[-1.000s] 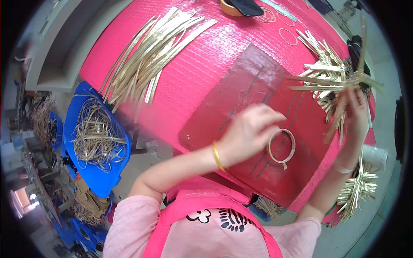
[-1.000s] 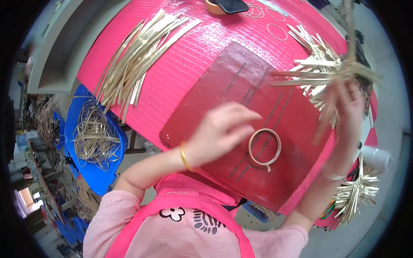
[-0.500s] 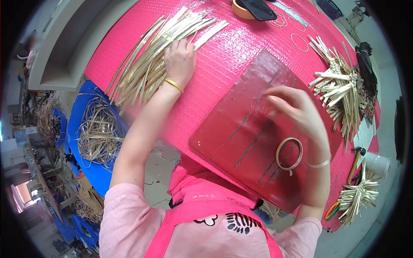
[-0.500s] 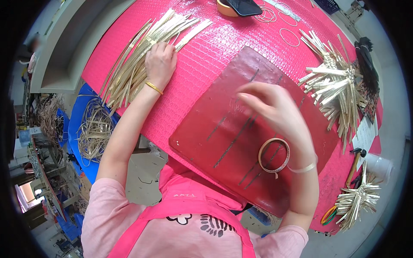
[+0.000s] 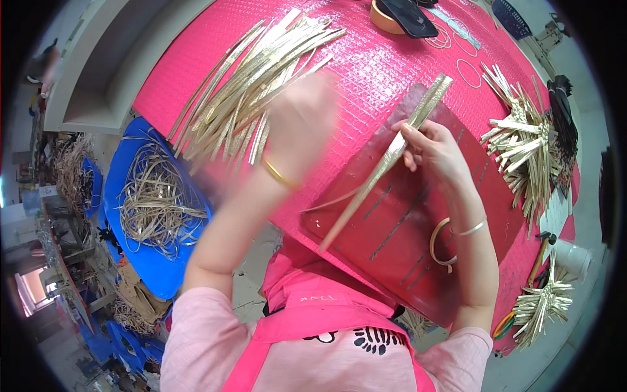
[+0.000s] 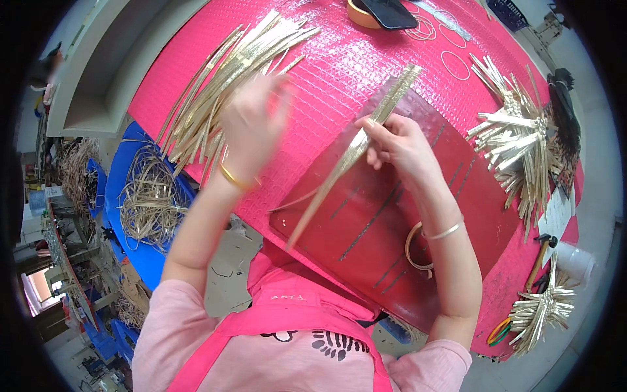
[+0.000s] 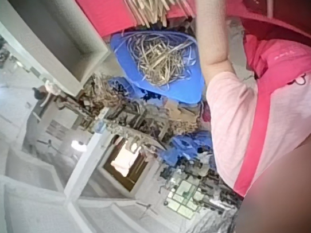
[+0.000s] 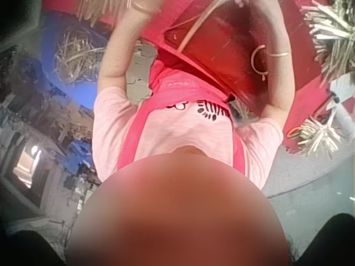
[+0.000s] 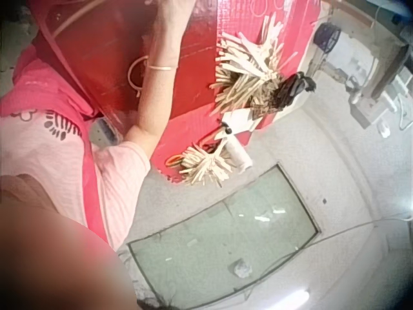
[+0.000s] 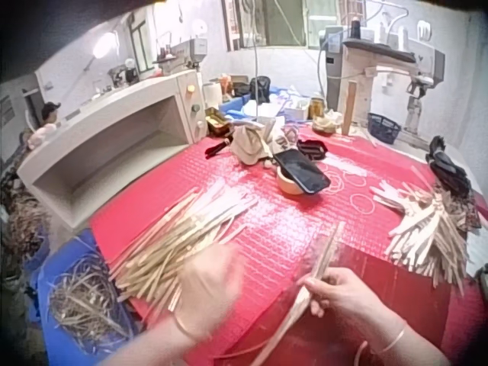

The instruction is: The recorder is weaving together gold-colored flexible strips on a red workbench surface.

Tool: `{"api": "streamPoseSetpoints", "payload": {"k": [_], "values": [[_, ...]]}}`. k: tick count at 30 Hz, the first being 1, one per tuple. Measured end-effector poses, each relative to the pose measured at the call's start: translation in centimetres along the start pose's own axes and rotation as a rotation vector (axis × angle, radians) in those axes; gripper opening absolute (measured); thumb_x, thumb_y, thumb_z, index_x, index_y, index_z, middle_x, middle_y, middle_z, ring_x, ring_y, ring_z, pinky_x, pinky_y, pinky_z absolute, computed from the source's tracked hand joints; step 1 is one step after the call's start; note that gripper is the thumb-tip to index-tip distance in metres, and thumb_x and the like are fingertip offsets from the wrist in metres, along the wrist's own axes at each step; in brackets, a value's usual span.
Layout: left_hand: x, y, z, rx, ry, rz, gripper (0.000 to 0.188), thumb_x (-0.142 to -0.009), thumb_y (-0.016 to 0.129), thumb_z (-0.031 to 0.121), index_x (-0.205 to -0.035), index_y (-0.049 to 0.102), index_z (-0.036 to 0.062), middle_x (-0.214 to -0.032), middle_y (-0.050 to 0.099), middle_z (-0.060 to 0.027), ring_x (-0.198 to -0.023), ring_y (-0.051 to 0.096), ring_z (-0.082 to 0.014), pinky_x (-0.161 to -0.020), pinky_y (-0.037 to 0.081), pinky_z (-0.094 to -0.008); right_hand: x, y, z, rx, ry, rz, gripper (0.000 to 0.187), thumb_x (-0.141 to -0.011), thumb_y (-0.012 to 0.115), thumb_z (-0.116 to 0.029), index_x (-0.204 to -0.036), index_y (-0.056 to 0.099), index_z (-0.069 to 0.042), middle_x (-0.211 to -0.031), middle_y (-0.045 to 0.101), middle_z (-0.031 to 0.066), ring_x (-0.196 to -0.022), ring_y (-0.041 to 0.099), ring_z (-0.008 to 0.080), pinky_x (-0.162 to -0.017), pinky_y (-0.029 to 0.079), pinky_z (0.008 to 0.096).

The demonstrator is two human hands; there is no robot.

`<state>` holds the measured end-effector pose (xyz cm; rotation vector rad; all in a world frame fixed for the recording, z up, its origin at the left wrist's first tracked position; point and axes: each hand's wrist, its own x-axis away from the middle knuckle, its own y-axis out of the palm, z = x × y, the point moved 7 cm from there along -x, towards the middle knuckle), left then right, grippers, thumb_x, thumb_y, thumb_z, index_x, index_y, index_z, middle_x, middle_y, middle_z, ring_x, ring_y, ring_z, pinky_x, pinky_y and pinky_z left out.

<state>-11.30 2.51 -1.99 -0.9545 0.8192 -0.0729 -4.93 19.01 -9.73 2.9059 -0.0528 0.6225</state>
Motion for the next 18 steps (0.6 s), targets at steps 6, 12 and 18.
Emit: {"api": "streamPoseSetpoints", "payload": {"k": [6, 12, 18], "values": [[-1.1, 3.4, -8.7, -0.308, -0.103, -0.338, 0.016, -0.070, 0.060, 0.014, -0.077, 0.055, 0.0013, -0.071, 0.058, -0.0092, -0.064, 0.056, -0.0263, -0.059, 0.044, -0.0356, 3.3, 0.8, -1.2, 0.006, -0.029, 0.029, 0.019, -0.079, 0.057, -0.021, -0.073, 0.051, -0.004, -0.056, 0.051, -0.0012, -0.043, 0.048, 0.0034, -0.039, 0.036, 0.0149], [-2.9, 0.8, -3.0, 0.778, -0.477, -0.537, 0.019, -0.073, 0.061, 0.010, -0.087, 0.055, -0.0006, -0.065, 0.056, -0.0023, -0.059, 0.054, -0.0075, -0.046, 0.043, -0.0228, 5.9, 4.3, -3.3, -0.096, -0.185, -0.163, 0.020, -0.082, 0.053, -0.020, -0.089, 0.053, 0.000, -0.077, 0.059, 0.0060, -0.069, 0.056, 0.0100, -0.063, 0.045, 0.0222], [-2.8, -0.8, 4.5, 1.211, -0.562, -0.685, 0.030, -0.074, 0.060, 0.011, -0.100, 0.054, -0.0033, -0.072, 0.059, -0.0059, -0.064, 0.056, -0.0098, -0.060, 0.046, -0.0229, 8.0, 5.2, -5.4, -0.140, -0.417, -0.067, 0.031, -0.084, 0.047, -0.018, -0.106, 0.046, 0.004, -0.104, 0.053, 0.0174, -0.092, 0.055, 0.0208, -0.078, 0.045, 0.0314]]}}
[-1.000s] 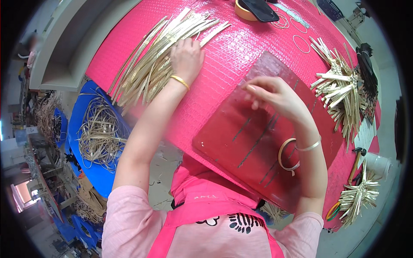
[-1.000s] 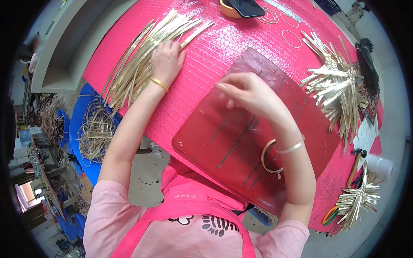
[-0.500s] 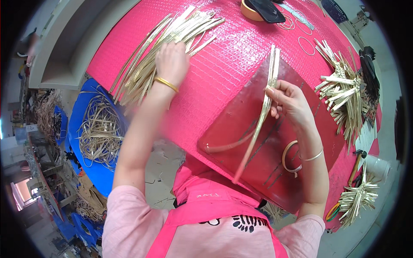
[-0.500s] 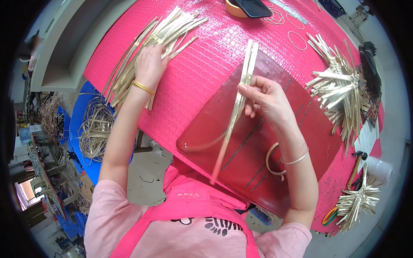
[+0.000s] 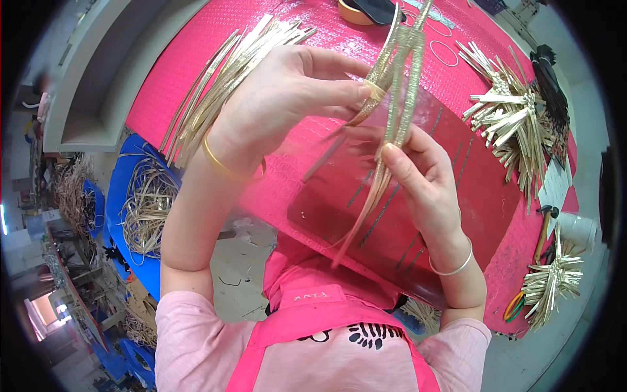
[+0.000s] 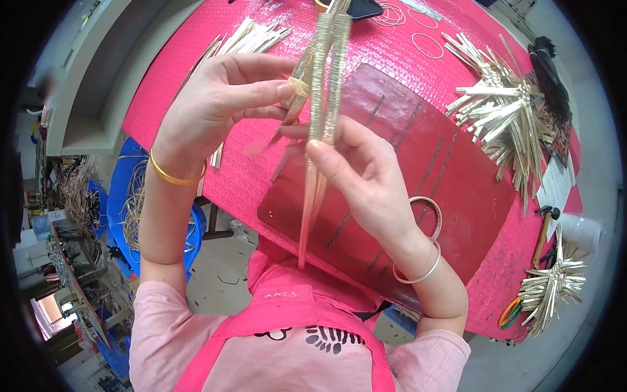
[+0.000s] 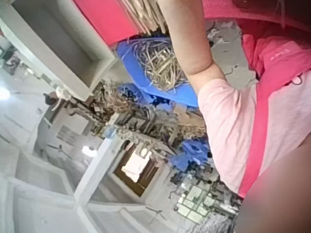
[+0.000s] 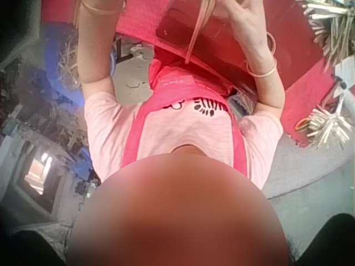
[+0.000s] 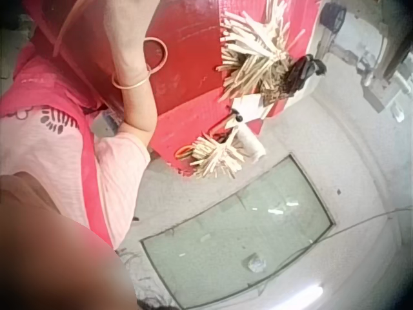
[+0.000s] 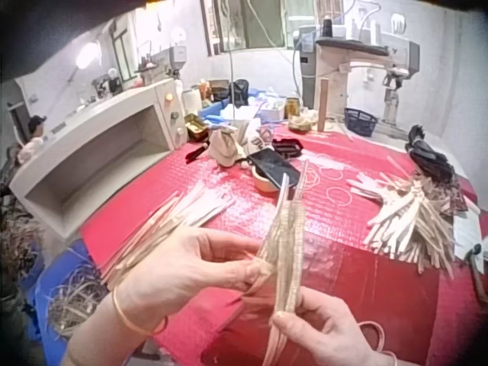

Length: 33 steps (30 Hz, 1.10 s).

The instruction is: The recorder is weaving together gold-colored flexible strips on a red workbench surface.

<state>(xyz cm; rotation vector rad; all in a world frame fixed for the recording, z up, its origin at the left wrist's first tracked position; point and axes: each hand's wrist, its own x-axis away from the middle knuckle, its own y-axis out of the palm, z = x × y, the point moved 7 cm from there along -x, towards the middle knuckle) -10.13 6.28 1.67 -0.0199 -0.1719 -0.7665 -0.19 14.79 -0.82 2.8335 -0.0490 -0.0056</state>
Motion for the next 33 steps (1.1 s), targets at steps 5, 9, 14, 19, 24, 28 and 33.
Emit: {"api": "streamPoseSetpoints", "payload": {"k": [5, 9, 14, 19, 24, 28, 33], "values": [[1.2, 1.7, 1.5, -0.280, 0.225, 0.094, 0.019, -0.074, 0.059, 0.007, -0.090, 0.059, -0.0030, -0.076, 0.061, -0.0064, -0.068, 0.058, -0.0111, -0.064, 0.046, -0.0220, 1.8, -0.9, -0.6, 0.112, -0.152, 0.125, 0.031, -0.084, 0.047, -0.017, -0.106, 0.047, 0.005, -0.102, 0.054, 0.0157, -0.089, 0.054, 0.0176, -0.079, 0.042, 0.0292], [3.2, 2.9, 3.6, -0.622, 0.546, 0.297, 0.014, -0.075, 0.058, 0.004, -0.087, 0.058, -0.0031, -0.075, 0.061, -0.0041, -0.064, 0.057, -0.0090, -0.055, 0.045, -0.0195, 2.3, 0.4, -1.5, 0.037, -0.121, 0.044, 0.029, -0.083, 0.049, -0.012, -0.106, 0.048, 0.005, -0.099, 0.056, 0.0105, -0.089, 0.052, 0.0130, -0.079, 0.040, 0.0258], [4.6, 3.5, 3.9, -0.241, 0.362, 0.187, 0.012, -0.078, 0.054, 0.003, -0.088, 0.054, -0.0029, -0.073, 0.060, -0.0062, -0.059, 0.056, -0.0086, -0.049, 0.042, -0.0170, 1.9, -0.3, -0.3, 0.034, -0.171, 0.110, 0.024, -0.082, 0.051, -0.008, -0.102, 0.052, 0.003, -0.096, 0.057, 0.0060, -0.090, 0.049, 0.0091, -0.079, 0.040, 0.0241], [4.8, 3.0, 1.6, 0.114, 0.091, 0.073, 0.023, -0.078, 0.052, 0.010, -0.097, 0.047, -0.0024, -0.081, 0.059, -0.0133, -0.062, 0.059, -0.0140, -0.054, 0.051, -0.0233, 4.5, 0.8, -5.5, 0.747, -0.581, 0.361, 0.013, -0.066, 0.061, 0.000, -0.079, 0.062, -0.005, -0.064, 0.051, 0.0084, -0.062, 0.053, 0.0195, -0.058, 0.041, 0.0276], [4.8, 2.9, -0.9, 0.392, -0.075, -0.031, 0.022, -0.078, 0.052, 0.009, -0.096, 0.049, -0.0026, -0.083, 0.059, -0.0142, -0.073, 0.061, -0.0169, -0.058, 0.052, -0.0229, 4.1, 0.4, -3.1, 0.520, -0.370, 0.278, 0.013, -0.069, 0.058, 0.002, -0.081, 0.061, -0.003, -0.067, 0.054, 0.0086, -0.060, 0.054, 0.0172, -0.052, 0.043, 0.0263], [5.4, 2.7, -2.5, 0.390, -0.112, 0.042, 0.018, -0.077, 0.054, 0.009, -0.091, 0.056, -0.0027, -0.085, 0.060, -0.0132, -0.074, 0.060, -0.0173, -0.064, 0.050, -0.0250, 2.6, -0.8, -1.0, 0.144, -0.124, 0.246, 0.008, -0.077, 0.054, 0.000, -0.083, 0.057, 0.005, -0.083, 0.060, 0.0075, -0.071, 0.058, 0.0116, -0.055, 0.051, 0.0220], [5.4, 1.7, -2.7, 0.134, 0.087, 0.115, 0.017, -0.075, 0.058, 0.007, -0.088, 0.060, -0.0029, -0.085, 0.061, -0.0106, -0.078, 0.058, -0.0154, -0.074, 0.045, -0.0263, 1.5, -0.9, -0.1, -0.101, -0.135, 0.226, 0.012, -0.077, 0.053, -0.001, -0.088, 0.053, 0.005, -0.080, 0.060, 0.0107, -0.070, 0.059, 0.0129, -0.048, 0.049, 0.0231]]}}
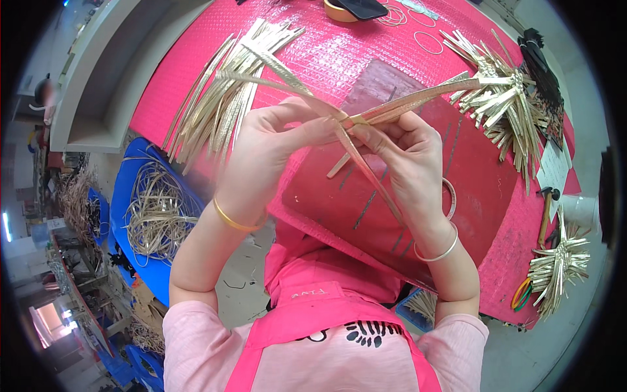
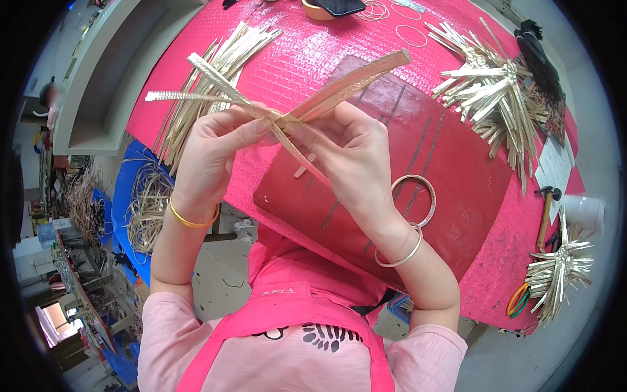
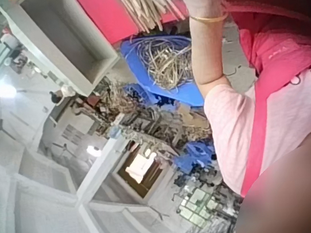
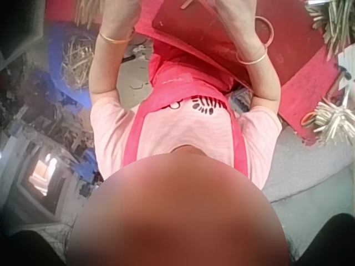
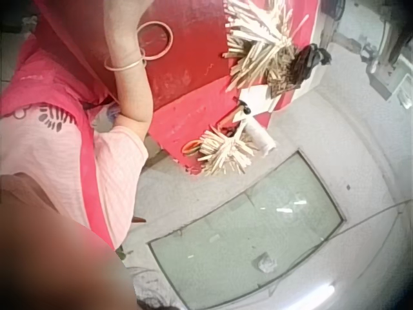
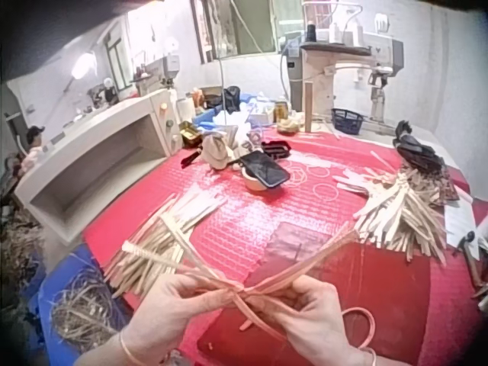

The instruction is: The recorder is weaving together gold-colored flexible strips on a red workbench surface.

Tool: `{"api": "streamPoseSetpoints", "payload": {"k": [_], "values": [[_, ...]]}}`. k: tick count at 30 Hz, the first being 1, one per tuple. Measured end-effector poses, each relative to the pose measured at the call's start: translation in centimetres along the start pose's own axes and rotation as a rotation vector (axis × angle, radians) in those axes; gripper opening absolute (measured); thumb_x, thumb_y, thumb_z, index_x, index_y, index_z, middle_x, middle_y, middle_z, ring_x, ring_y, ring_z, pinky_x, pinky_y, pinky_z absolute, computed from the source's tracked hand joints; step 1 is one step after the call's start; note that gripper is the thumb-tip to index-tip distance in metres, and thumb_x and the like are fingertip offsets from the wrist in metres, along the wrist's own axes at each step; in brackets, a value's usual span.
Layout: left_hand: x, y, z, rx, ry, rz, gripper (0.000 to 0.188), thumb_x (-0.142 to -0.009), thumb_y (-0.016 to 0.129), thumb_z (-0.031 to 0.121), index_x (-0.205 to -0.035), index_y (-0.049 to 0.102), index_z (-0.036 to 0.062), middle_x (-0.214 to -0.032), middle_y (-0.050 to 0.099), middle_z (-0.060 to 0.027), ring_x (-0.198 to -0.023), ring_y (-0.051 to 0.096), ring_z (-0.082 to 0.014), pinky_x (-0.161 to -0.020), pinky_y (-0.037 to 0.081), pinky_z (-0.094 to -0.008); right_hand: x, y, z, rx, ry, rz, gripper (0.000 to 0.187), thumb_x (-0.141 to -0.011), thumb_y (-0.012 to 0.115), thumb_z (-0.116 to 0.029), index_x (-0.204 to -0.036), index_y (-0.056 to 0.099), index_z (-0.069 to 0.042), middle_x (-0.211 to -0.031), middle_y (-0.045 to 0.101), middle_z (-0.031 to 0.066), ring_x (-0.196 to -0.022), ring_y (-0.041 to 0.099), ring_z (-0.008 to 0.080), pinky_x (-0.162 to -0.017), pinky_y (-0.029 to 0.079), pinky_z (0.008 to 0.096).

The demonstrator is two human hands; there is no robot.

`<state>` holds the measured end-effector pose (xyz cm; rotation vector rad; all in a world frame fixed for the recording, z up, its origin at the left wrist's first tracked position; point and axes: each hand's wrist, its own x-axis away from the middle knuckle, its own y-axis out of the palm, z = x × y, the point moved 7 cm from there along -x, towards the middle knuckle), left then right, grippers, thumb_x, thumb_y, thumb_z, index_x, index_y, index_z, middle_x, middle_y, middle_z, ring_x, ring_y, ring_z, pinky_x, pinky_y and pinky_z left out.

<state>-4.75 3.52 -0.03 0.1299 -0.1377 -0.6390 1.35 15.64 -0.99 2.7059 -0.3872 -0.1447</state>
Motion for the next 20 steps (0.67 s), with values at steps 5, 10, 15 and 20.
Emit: {"api": "streamPoseSetpoints", "payload": {"k": [5, 10, 15, 20], "values": [[0.1, -0.5, -0.2, -0.140, 0.021, 0.014, 0.017, -0.074, 0.060, 0.007, -0.087, 0.060, -0.0035, -0.081, 0.061, -0.0085, -0.076, 0.057, -0.0128, -0.070, 0.046, -0.0228, -0.3, -0.2, 1.0, 0.082, 0.015, 0.026, 0.012, -0.077, 0.055, -0.002, -0.087, 0.054, 0.004, -0.080, 0.061, 0.0103, -0.071, 0.058, 0.0115, -0.054, 0.048, 0.0205], [0.7, -0.1, -1.1, -0.084, 0.036, 0.079, 0.012, -0.072, 0.061, 0.002, -0.082, 0.062, -0.0034, -0.077, 0.061, -0.0060, -0.073, 0.056, -0.0097, -0.065, 0.044, -0.0208, -0.3, 0.5, 1.2, -0.004, 0.054, 0.025, 0.011, -0.075, 0.056, 0.001, -0.085, 0.056, 0.005, -0.079, 0.061, 0.0083, -0.072, 0.058, 0.0107, -0.059, 0.047, 0.0196], [0.9, -0.1, -0.9, -0.056, 0.268, 0.235, 0.014, -0.071, 0.059, -0.004, -0.084, 0.062, -0.0037, -0.077, 0.062, -0.0081, -0.071, 0.057, -0.0102, -0.065, 0.045, -0.0207, -0.2, 0.1, 0.9, 0.162, 0.004, 0.055, 0.010, -0.074, 0.057, 0.002, -0.084, 0.058, 0.005, -0.077, 0.061, 0.0082, -0.071, 0.057, 0.0098, -0.061, 0.047, 0.0199], [1.0, 0.0, -1.7, -0.007, 0.125, 0.180, 0.013, -0.075, 0.057, -0.002, -0.087, 0.059, -0.0033, -0.082, 0.059, -0.0039, -0.078, 0.055, -0.0098, -0.071, 0.045, -0.0185, -0.2, 0.0, 1.3, 0.106, -0.005, 0.052, 0.013, -0.074, 0.057, 0.003, -0.086, 0.059, 0.005, -0.079, 0.061, 0.0084, -0.071, 0.057, 0.0094, -0.061, 0.047, 0.0195]]}}
